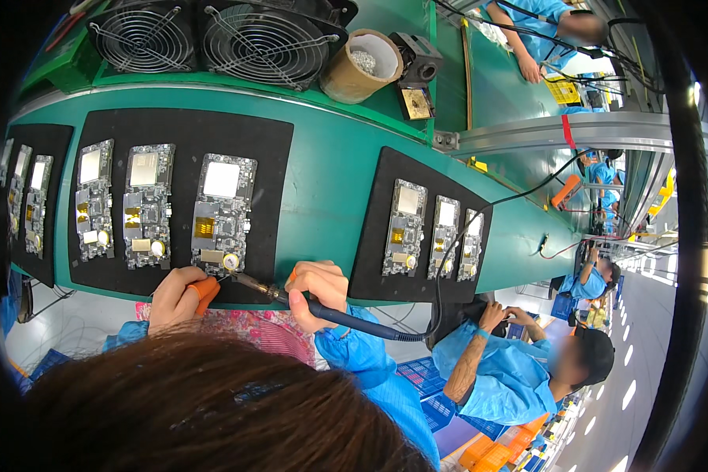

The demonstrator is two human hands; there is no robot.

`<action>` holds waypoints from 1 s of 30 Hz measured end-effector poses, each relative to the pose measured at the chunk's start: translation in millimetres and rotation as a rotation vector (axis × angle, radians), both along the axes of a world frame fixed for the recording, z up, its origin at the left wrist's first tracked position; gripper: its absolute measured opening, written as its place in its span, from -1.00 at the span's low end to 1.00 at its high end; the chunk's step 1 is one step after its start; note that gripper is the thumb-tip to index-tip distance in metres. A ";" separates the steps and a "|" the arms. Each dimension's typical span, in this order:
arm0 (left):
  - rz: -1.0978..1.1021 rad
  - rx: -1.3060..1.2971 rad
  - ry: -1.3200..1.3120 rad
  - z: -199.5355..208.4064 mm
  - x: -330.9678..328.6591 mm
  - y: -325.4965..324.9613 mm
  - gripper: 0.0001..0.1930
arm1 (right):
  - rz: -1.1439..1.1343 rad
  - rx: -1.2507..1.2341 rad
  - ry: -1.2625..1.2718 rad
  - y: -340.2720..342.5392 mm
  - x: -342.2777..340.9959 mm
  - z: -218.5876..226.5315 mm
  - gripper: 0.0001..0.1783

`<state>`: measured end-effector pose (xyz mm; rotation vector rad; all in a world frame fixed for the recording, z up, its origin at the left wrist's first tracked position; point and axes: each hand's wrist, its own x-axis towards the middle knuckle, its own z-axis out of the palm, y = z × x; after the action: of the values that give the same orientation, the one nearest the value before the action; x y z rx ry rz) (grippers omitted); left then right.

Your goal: The person solders electronic components onto printed circuit boards using a soldering iron and solder wire.

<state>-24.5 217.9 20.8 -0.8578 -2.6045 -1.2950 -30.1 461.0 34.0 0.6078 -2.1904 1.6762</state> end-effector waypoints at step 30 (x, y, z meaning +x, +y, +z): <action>0.318 0.430 -0.584 -15.5 -22.9 -239.7 -0.36 | -0.505 -0.262 0.114 -14.4 41.2 50.0 -0.66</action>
<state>-47.4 -21.8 5.3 0.0163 -2.5015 -2.1185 11.1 446.6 84.0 0.0659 -1.8033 1.5643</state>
